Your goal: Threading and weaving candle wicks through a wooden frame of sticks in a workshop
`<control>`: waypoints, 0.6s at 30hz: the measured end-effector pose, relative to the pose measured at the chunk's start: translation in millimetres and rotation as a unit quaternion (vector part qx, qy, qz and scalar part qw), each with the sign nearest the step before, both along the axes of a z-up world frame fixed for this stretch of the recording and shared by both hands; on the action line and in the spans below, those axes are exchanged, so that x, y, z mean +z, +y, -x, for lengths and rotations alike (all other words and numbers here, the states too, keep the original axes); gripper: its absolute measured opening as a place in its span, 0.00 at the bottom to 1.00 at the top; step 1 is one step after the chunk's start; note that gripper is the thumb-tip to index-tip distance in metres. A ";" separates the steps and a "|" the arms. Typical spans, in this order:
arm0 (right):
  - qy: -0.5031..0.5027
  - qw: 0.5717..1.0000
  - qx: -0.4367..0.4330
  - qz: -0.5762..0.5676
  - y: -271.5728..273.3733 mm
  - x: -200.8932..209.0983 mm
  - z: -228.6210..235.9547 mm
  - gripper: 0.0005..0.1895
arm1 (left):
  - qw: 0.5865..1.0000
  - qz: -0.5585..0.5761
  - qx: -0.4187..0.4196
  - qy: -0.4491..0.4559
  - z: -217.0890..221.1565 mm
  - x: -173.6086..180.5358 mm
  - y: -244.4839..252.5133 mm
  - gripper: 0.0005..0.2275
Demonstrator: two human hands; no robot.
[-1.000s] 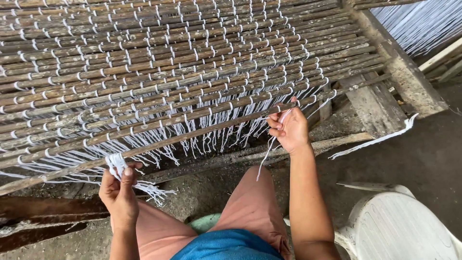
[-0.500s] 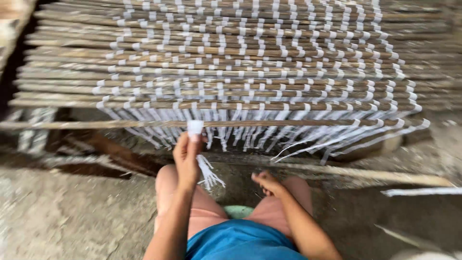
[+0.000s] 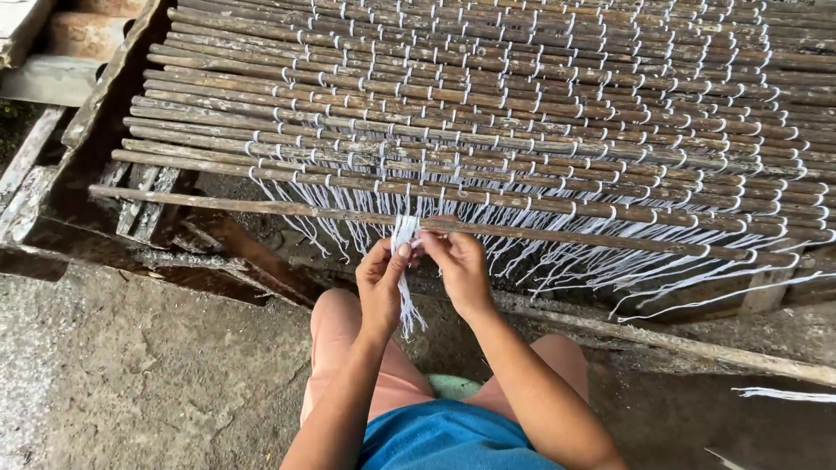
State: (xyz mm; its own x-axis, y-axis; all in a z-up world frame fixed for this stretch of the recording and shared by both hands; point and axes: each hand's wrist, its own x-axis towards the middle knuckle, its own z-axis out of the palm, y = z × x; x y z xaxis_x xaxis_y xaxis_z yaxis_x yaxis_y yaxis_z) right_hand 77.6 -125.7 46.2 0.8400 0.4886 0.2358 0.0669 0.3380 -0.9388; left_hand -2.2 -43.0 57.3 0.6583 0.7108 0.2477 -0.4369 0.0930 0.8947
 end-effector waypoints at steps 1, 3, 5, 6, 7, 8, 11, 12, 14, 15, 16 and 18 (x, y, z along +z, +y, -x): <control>-0.001 1.000 0.001 -0.001 -4.3 3.5 -1.4 0.08 | 1.000 -0.001 0.001 -0.001 0.3 3.7 1.3 0.06; 0.183 0.968 0.066 -0.158 -16.5 9.5 -2.5 0.07 | 0.999 0.035 -0.022 -0.011 3.1 9.6 0.2 0.07; 0.175 0.972 0.102 -0.120 -12.0 -12.3 -11.9 0.07 | 0.999 0.034 -0.032 -0.006 2.2 -2.0 1.6 0.07; 0.166 0.973 0.136 -0.086 -9.7 -22.8 -16.4 0.08 | 0.999 0.030 -0.043 -0.001 1.7 -7.2 2.6 0.08; 0.167 0.973 0.136 -0.085 -6.5 -4.0 -9.8 0.08 | 0.999 0.031 -0.044 0.000 2.1 -10.0 2.9 0.08; 0.127 0.984 0.115 -0.040 -2.8 15.5 -4.7 0.10 | 0.998 0.028 -0.048 -0.003 0.8 -12.1 3.9 0.08; 0.045 0.997 0.063 0.023 3.1 40.8 6.2 0.09 | 0.998 0.021 -0.055 -0.011 0.5 -12.9 6.2 0.09; 0.004 0.999 0.033 0.041 5.0 43.5 9.2 0.05 | 0.998 0.015 -0.056 -0.015 1.2 -12.4 7.7 0.10; -0.016 0.999 0.008 0.040 4.9 24.9 0.3 0.01 | 0.999 0.003 -0.051 -0.012 1.6 -16.9 8.5 0.10; -0.036 0.998 -0.016 0.038 5.6 15.6 -4.5 0.04 | 0.999 -0.009 -0.047 -0.009 1.5 -19.2 9.5 0.10; -0.036 0.998 -0.016 0.039 4.8 16.2 -5.5 0.04 | 0.999 -0.008 -0.046 -0.008 2.1 -16.5 8.9 0.10; -0.017 0.998 -0.033 0.048 2.8 16.9 -7.3 0.05 | 0.999 -0.023 -0.028 0.004 3.3 -11.5 7.6 0.10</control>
